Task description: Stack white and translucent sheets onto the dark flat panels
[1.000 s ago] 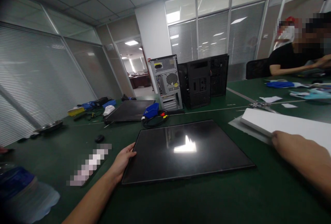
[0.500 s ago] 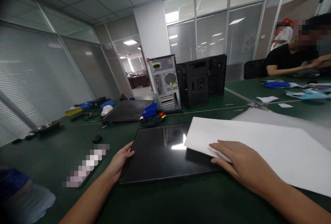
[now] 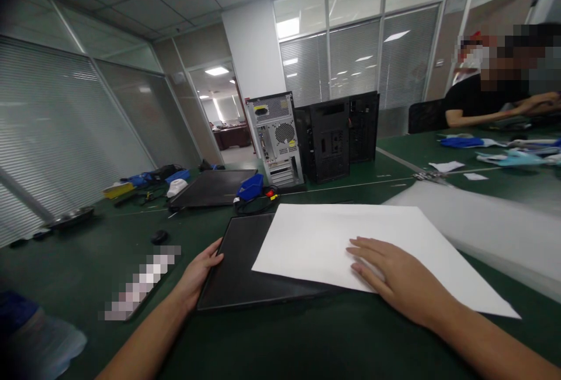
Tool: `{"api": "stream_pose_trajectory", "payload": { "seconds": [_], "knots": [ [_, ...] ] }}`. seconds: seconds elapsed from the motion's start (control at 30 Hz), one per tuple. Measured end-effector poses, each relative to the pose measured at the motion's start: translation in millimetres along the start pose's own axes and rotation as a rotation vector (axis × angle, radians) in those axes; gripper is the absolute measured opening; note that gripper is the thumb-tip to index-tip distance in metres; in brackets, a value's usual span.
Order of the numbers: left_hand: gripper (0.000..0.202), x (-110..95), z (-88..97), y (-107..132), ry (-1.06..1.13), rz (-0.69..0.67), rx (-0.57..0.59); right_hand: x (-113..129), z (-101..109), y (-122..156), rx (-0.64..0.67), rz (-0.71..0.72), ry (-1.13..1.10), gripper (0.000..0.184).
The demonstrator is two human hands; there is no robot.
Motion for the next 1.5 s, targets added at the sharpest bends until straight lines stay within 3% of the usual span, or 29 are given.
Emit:
{"api": "stream_pose_trajectory", "payload": {
  "seconds": [0.13, 0.47, 0.67, 0.9, 1.03, 1.5],
  "knots": [
    [0.078, 0.5, 1.8, -0.8, -0.001, -0.005, -0.017, -13.1, 3.7, -3.7, -0.096, -0.102, 0.174, 0.048],
    [0.072, 1.9, 1.2, -1.4, -0.037, -0.012, -0.011, -0.6, -8.6, 0.7, 0.079, 0.026, 0.023, 0.049],
    [0.071, 4.5, 3.0, -3.4, -0.031, -0.018, -0.021, -13.2, 1.6, -2.7, -0.047, -0.07, 0.087, 0.044],
    [0.066, 2.5, 1.8, -0.9, -0.078, -0.02, -0.067, 13.0, -8.6, 4.1, 0.108, 0.096, -0.005, 0.041],
    [0.071, 0.6, -1.2, 0.9, -0.098, -0.026, -0.056, 19.8, -12.1, 6.2, 0.179, 0.113, -0.004, 0.044],
    [0.067, -1.1, -1.1, 1.8, -0.122, -0.017, -0.08, 22.2, -1.9, 5.5, 0.129, 0.162, -0.069, 0.035]
  ]
}}
Point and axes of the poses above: each hand's wrist, its own y-axis away from the middle knuckle, its own z-axis out of the back of the hand, x = y × z, the point moved 7 cm from there along -y, towards the middle knuckle, and after that the axes turned 11 degrees about -z, right-handed, at the moved point
